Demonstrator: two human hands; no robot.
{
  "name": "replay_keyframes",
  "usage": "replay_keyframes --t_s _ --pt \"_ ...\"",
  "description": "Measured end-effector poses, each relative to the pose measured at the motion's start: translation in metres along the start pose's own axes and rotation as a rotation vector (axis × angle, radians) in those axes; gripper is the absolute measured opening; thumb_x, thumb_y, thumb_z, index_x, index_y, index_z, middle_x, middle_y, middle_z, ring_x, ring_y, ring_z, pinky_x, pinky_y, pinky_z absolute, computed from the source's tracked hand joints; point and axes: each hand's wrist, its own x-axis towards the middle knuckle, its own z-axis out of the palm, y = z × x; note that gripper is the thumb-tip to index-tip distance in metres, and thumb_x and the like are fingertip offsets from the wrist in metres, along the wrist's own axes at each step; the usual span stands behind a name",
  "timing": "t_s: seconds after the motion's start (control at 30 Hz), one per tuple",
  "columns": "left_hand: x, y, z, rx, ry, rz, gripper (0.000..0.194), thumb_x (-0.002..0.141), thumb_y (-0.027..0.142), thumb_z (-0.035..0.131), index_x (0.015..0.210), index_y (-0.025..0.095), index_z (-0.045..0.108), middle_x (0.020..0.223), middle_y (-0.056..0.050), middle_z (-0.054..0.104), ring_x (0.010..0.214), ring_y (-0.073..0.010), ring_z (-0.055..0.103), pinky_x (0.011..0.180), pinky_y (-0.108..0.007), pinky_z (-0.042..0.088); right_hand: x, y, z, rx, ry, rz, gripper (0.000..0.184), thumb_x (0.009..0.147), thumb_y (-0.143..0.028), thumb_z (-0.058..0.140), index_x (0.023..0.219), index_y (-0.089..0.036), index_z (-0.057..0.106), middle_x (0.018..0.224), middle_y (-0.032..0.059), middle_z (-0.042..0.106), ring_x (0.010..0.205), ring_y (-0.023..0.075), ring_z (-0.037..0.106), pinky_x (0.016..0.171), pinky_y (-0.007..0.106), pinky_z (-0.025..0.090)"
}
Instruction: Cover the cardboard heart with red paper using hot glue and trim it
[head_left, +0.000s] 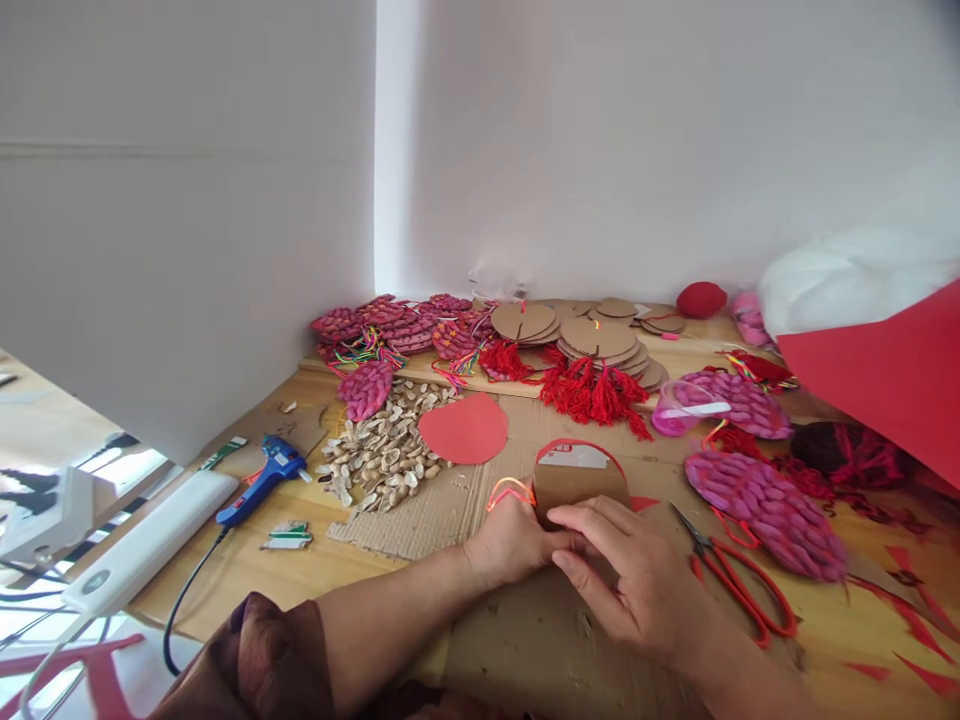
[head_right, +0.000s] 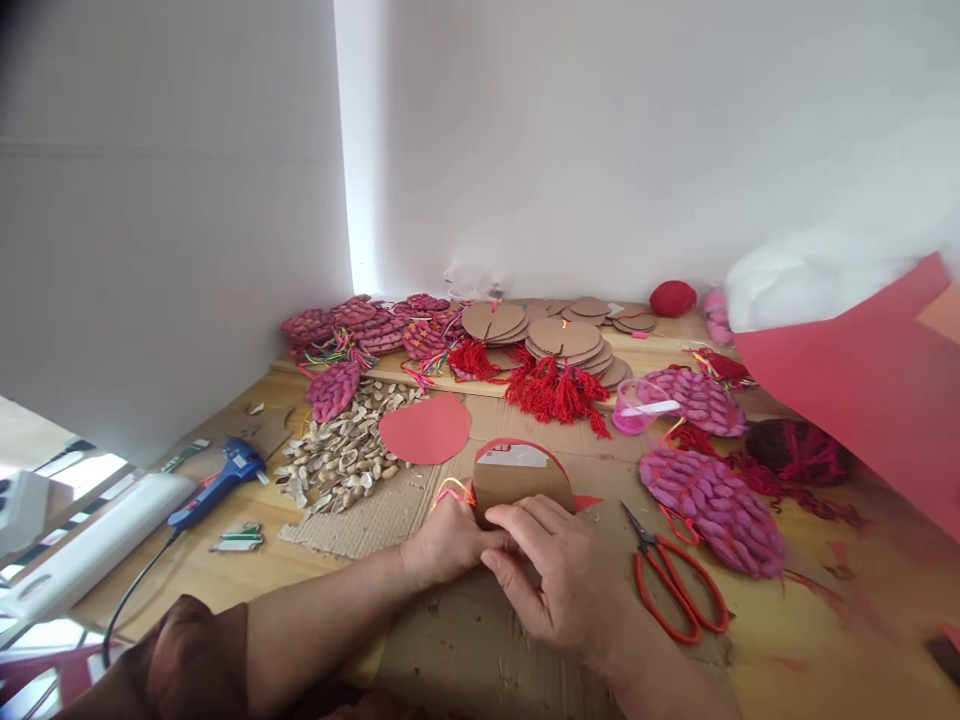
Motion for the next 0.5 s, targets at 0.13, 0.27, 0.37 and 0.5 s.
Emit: replay_keyframes --t_s 0.13,0.27,0.37,0.5 --pt "-0.0003 0.0007 -0.0016 0.012 -0.023 0.045 0.033 0.072 0.032 0.082 0.104 0.024 0.080 0.094 -0.004 0.079 0.105 -0.0332 0.072 0.098 -0.046 0.057 -0.0027 -0.0004 -0.0004 0.030 -0.046 -0.039 0.032 0.093 -0.026 0.059 0.124 -0.021 0.060 0.105 0.0101 0.070 0.093 0.0232 0.069 0.078 0.036 0.059" --pt "0.0016 -0.0003 -0.0034 0.059 -0.001 0.067 0.025 0.072 0.028 0.082 0.097 0.023 0.080 0.098 -0.005 0.078 0.103 -0.0328 0.072 0.097 -0.045 0.056 -0.0041 -0.0002 -0.0005 0.066 -0.093 -0.066 0.043 0.093 -0.027 0.062 0.134 -0.020 0.056 0.125 0.0122 0.066 0.112 0.0246 0.065 0.094 0.037 0.057" --pt "0.0006 -0.0025 -0.0042 0.013 0.066 0.058 0.023 0.072 0.027 0.083 0.095 0.022 0.080 0.100 -0.006 0.079 0.097 -0.0300 0.074 0.094 -0.042 0.057 -0.0032 -0.0008 -0.0010 0.110 -0.086 -0.066 0.046 0.093 -0.028 0.062 0.137 -0.020 0.056 0.132 0.0131 0.062 0.120 0.0252 0.061 0.102 0.039 0.053" --pt "-0.0039 -0.0085 -0.0057 -0.100 0.136 -0.047 0.030 0.067 0.024 0.089 0.096 0.021 0.079 0.099 -0.007 0.078 0.093 -0.0272 0.073 0.089 -0.038 0.058 -0.0017 -0.0017 -0.0017 0.210 -0.016 -0.082 0.038 0.094 -0.027 0.060 0.132 -0.021 0.061 0.135 0.0130 0.059 0.123 0.0243 0.058 0.107 0.041 0.049"
